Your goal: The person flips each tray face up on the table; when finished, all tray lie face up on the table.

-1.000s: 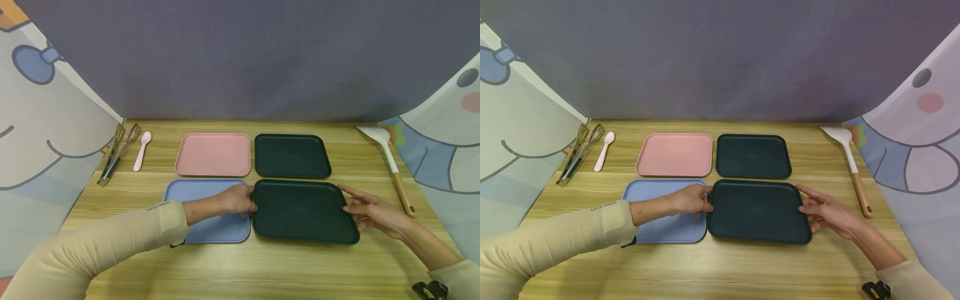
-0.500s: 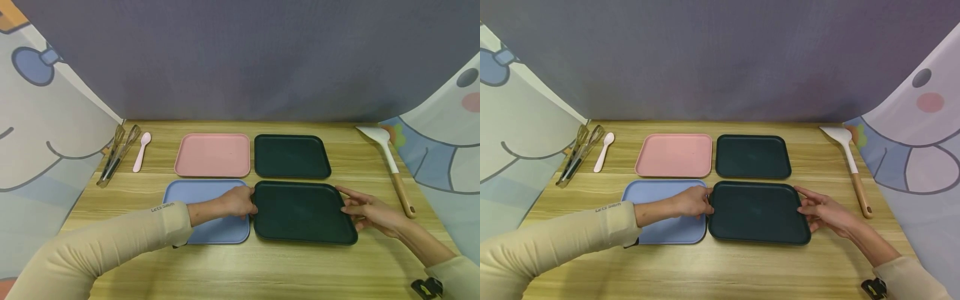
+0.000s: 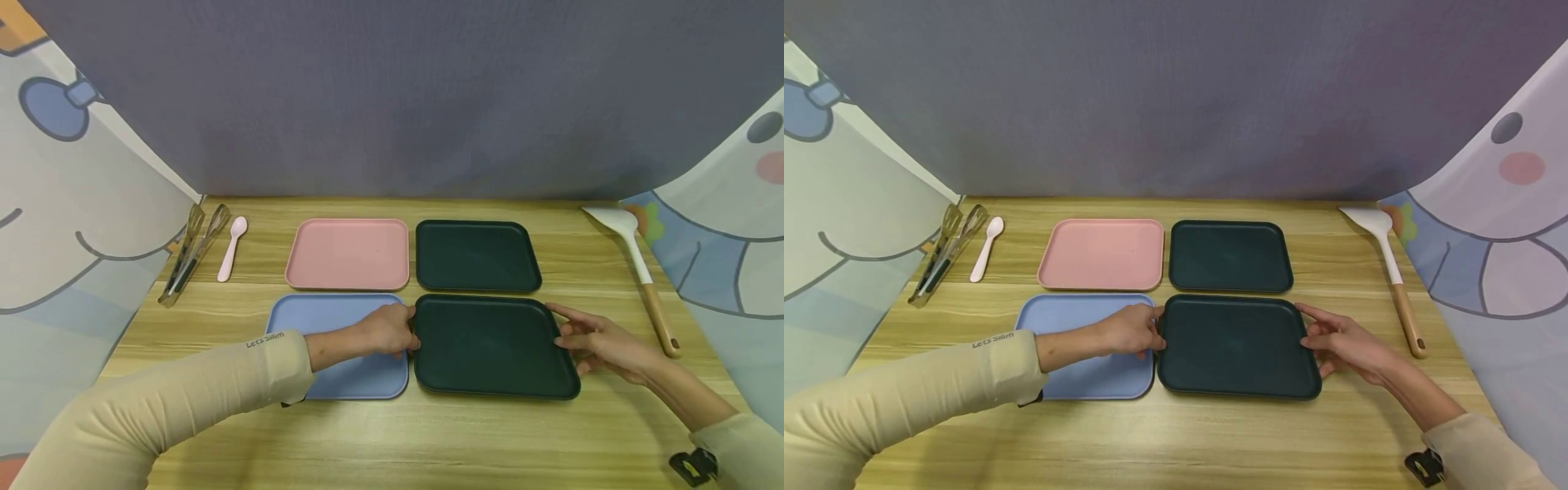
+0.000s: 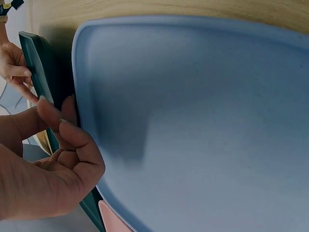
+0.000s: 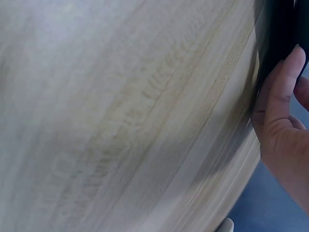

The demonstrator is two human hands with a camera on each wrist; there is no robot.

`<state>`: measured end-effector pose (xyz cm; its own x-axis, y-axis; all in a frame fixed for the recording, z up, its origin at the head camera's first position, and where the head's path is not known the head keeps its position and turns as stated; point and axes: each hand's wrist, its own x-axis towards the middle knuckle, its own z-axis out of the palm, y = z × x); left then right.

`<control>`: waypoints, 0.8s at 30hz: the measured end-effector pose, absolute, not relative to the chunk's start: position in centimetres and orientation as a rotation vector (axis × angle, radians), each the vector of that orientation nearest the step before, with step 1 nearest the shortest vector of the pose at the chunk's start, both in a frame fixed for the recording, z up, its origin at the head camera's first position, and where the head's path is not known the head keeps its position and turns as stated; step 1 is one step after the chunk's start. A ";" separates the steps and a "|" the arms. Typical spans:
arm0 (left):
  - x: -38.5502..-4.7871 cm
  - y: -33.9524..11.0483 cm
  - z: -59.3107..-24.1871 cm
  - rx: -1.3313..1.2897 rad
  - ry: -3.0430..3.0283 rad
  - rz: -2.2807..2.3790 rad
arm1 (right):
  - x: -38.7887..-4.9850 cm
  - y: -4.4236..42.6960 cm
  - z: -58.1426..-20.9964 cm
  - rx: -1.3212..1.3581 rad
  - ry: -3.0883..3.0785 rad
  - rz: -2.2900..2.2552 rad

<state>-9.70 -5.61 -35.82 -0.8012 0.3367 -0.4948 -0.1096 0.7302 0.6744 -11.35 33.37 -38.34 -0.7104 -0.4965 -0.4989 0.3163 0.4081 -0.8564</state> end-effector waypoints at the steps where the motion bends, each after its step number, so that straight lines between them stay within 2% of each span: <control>1: -9.7 -5.6 -35.9 0.169 2.318 0.959 | -11.4 33.4 -38.4 -0.157 1.929 -1.379; 24: -9.7 -5.3 -36.1 0.245 2.398 0.825 | -11.2 32.7 -38.1 -0.192 2.011 -1.338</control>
<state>-9.75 -5.33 -36.06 -0.8120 0.3468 -0.4694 -0.0153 0.7913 0.6112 -11.24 32.68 -38.14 -0.7417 -0.4786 -0.4699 0.2487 0.4544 -0.8554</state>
